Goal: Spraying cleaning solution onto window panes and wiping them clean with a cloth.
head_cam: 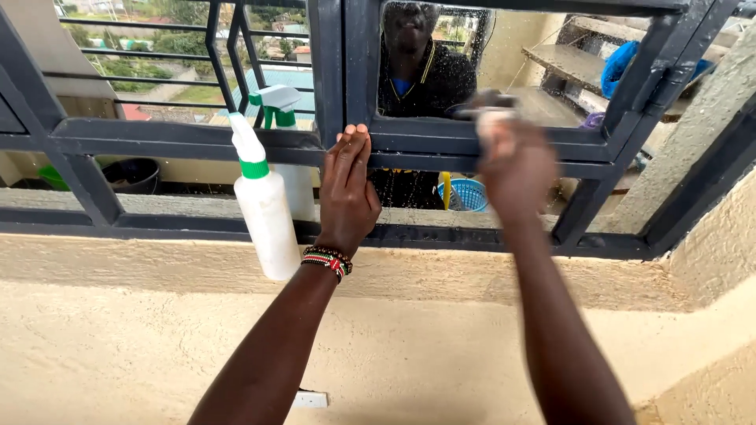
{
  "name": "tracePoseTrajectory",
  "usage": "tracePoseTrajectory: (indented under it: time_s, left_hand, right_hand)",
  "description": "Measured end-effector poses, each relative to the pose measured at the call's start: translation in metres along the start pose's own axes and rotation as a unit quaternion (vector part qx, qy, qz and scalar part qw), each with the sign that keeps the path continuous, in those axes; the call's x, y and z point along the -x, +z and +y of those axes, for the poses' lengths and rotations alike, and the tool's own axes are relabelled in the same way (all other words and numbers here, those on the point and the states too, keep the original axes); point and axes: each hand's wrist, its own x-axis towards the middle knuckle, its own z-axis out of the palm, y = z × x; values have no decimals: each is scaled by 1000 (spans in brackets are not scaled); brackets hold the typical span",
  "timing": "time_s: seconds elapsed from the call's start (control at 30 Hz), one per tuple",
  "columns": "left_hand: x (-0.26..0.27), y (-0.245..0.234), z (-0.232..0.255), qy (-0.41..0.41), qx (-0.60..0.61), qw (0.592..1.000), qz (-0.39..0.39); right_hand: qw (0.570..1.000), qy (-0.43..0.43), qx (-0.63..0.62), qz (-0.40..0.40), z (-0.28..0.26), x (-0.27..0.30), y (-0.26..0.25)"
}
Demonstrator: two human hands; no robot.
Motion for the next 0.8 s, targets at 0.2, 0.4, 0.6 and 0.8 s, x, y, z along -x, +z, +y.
tracePoseTrajectory:
  time_s: [0.2, 0.4, 0.6, 0.8]
  left_hand:
    - [-1, -7, -5, -6, 9, 1000, -22]
    - [-8, -19, -4, 24, -18, 999, -38]
    - [-3, -12, -2, 14, -7, 999, -42]
    - [-2, 1, 24, -25, 1, 1000, 2]
  right_hand:
    - [989, -124, -67, -53, -149, -16, 36]
    - [970, 4, -55, -236, -59, -33, -1]
    - [995, -18, 65, -77, 71, -25, -64]
    - [990, 19, 139, 9, 73, -14, -40]
